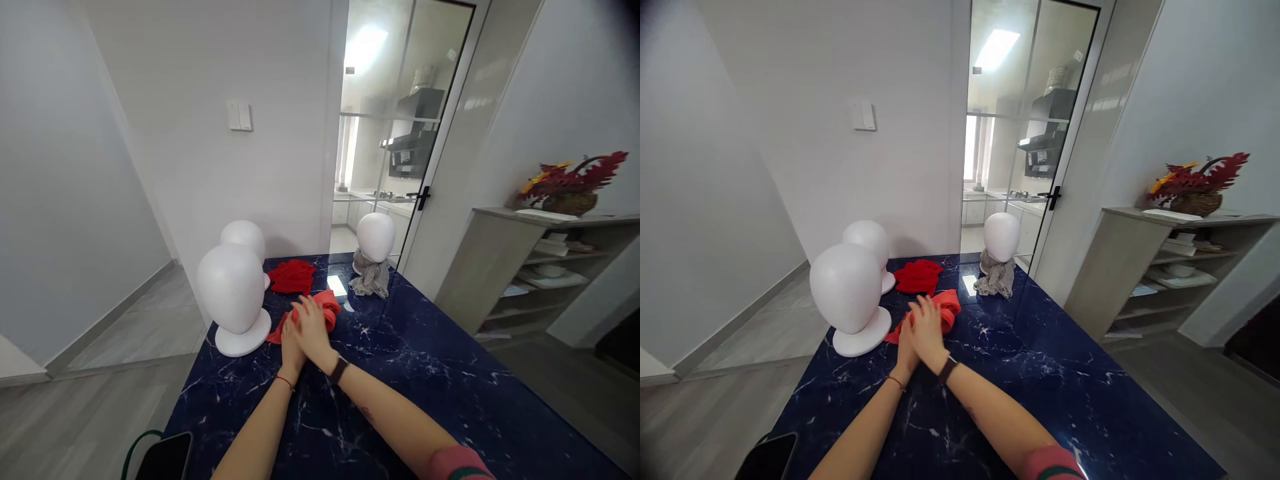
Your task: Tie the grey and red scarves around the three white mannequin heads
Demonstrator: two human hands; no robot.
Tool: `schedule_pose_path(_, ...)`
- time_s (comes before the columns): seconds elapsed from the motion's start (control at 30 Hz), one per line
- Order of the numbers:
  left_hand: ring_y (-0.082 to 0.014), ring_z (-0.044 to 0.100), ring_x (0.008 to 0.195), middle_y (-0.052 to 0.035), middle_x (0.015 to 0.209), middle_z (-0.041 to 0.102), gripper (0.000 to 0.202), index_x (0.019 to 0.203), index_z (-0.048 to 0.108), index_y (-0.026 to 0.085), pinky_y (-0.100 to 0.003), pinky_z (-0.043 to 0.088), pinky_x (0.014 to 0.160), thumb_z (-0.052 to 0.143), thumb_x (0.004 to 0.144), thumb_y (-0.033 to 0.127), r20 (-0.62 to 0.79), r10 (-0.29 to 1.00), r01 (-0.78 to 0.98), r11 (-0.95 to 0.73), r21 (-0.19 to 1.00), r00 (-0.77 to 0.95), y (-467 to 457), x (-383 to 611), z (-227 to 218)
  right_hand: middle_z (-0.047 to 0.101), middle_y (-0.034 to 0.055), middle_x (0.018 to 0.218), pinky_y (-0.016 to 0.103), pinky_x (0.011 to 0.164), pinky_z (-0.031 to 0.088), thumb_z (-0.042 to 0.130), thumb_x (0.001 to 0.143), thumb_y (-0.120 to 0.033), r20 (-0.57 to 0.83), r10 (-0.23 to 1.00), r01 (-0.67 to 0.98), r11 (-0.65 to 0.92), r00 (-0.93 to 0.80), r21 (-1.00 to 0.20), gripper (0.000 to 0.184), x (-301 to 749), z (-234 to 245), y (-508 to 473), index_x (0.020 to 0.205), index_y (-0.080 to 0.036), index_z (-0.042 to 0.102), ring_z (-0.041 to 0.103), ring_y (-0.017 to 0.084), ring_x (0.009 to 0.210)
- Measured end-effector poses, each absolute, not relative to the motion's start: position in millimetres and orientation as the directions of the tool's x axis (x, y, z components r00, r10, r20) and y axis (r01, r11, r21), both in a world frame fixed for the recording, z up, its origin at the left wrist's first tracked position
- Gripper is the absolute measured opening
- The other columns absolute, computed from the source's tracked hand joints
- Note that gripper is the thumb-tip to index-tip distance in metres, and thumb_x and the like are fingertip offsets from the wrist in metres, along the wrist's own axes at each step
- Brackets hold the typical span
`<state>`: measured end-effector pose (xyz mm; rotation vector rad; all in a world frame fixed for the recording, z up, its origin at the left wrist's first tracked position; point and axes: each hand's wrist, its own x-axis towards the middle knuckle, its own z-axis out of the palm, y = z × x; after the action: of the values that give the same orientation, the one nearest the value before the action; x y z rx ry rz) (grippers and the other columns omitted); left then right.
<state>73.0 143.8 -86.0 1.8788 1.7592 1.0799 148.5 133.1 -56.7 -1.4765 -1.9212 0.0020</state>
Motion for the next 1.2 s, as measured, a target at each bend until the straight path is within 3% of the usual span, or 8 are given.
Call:
schedule_pose_path(0.07, -0.0273, 0.037, 0.131, -0.0203, 0.137, 0.042, 0.036, 0.112, 0.058, 0.01, -0.048, 0.033, 0.104, 0.041, 0.081, 0.012, 0.376, 0.923, 0.712, -0.208, 0.671, -0.084, 141.9, 76.1, -89.2, 0.044, 0.0127, 0.138, 0.054, 0.107, 0.023, 0.044, 0.088, -0.023, 0.49, 0.871, 0.876, 0.267, -0.042, -0.401, 0.038, 186.9, -66.0, 131.4, 0.125, -0.018, 0.052, 0.033, 0.03, 0.131)
schedule_pose_path(0.2, -0.0357, 0.028, 0.135, -0.0199, 0.141, 0.036, 0.038, 0.113, 0.059, 0.013, -0.055, 0.032, 0.104, 0.045, 0.078, 0.007, 0.537, 0.835, 0.819, -0.221, 0.529, -0.122, 141.7, 74.7, -93.5, 0.056, 0.0128, 0.125, 0.044, 0.101, 0.035, 0.045, 0.088, -0.02, 0.386, 0.91, 0.878, 0.301, -0.149, -0.372, 0.044, 235.0, -96.8, 127.3, 0.132, -0.018, 0.046, 0.048, 0.024, 0.118)
schedule_pose_path(0.43, -0.0371, 0.008, 0.14, -0.0134, 0.152, 0.021, 0.04, 0.119, 0.058, 0.014, -0.061, 0.012, 0.11, 0.044, 0.081, 0.013, 0.655, 0.755, 0.904, -0.292, 0.311, 0.019, 131.4, 75.9, -79.8, 0.057, 0.0123, 0.122, 0.041, 0.101, 0.036, 0.046, 0.088, -0.021, 0.42, 0.896, 0.871, 0.315, -0.142, -0.376, 0.044, 235.3, -108.9, 128.6, 0.131, -0.017, 0.046, 0.048, 0.024, 0.116)
schedule_pose_path(0.53, -0.0309, 0.015, 0.14, -0.0103, 0.15, 0.029, 0.044, 0.126, 0.052, 0.017, -0.055, 0.018, 0.112, 0.042, 0.084, 0.016, 0.629, 0.756, 0.85, -0.442, 0.286, 0.181, 133.1, 77.8, -83.3, 0.057, 0.0118, 0.123, 0.041, 0.101, 0.036, 0.046, 0.088, -0.018, 0.434, 0.888, 0.855, 0.336, -0.149, -0.395, 0.043, 238.0, -108.9, 129.3, 0.131, -0.017, 0.046, 0.049, 0.023, 0.116)
schedule_pose_path(0.67, -0.0273, 0.031, 0.134, -0.0111, 0.143, 0.041, 0.054, 0.137, 0.04, 0.018, -0.048, 0.033, 0.107, 0.046, 0.083, 0.019, 0.462, 0.818, 0.788, -0.518, 0.333, 0.342, 140.2, 80.0, -98.3, 0.057, 0.0123, 0.122, 0.043, 0.101, 0.037, 0.046, 0.087, -0.017, 0.451, 0.881, 0.835, 0.35, -0.141, -0.424, 0.046, 240.4, -112.9, 130.4, 0.133, -0.016, 0.043, 0.049, 0.024, 0.116)
schedule_pose_path(0.8, -0.0271, 0.033, 0.133, -0.0103, 0.14, 0.045, 0.052, 0.137, 0.041, 0.019, -0.047, 0.035, 0.105, 0.043, 0.085, 0.018, 0.455, 0.849, 0.839, -0.437, 0.323, 0.267, 141.6, 79.6, -103.2, 0.055, 0.0132, 0.125, 0.045, 0.098, 0.041, 0.045, 0.083, -0.013, 0.47, 0.879, 0.794, 0.341, -0.079, -0.503, 0.055, 240.8, -116.4, 132.7, 0.137, -0.016, 0.034, 0.052, 0.024, 0.113)
schedule_pose_path(0.93, -0.0274, 0.034, 0.132, -0.0102, 0.14, 0.045, 0.051, 0.137, 0.041, 0.019, -0.047, 0.036, 0.104, 0.043, 0.086, 0.018, 0.479, 0.85, 0.877, -0.387, 0.286, 0.219, 140.3, 79.2, -101.3, 0.059, 0.0125, 0.114, 0.04, 0.095, 0.045, 0.045, 0.078, -0.008, 0.452, 0.892, 0.738, 0.319, -0.022, -0.594, 0.059, 242.6, -117.3, 134.3, 0.135, -0.014, 0.034, 0.057, 0.022, 0.104)
schedule_pose_path(1.2, -0.0311, 0.037, 0.13, -0.0122, 0.14, 0.045, 0.049, 0.135, 0.044, 0.017, -0.051, 0.039, 0.1, 0.043, 0.087, 0.021, 0.512, 0.853, 0.931, -0.259, 0.256, 0.096, 141.0, 79.7, -103.1, 0.059, 0.012, 0.116, 0.042, 0.099, 0.042, 0.047, 0.075, -0.008, 0.467, 0.882, 0.746, 0.353, -0.064, -0.565, 0.05, 243.2, -117.8, 135.0, 0.124, -0.014, 0.047, 0.054, 0.023, 0.109)
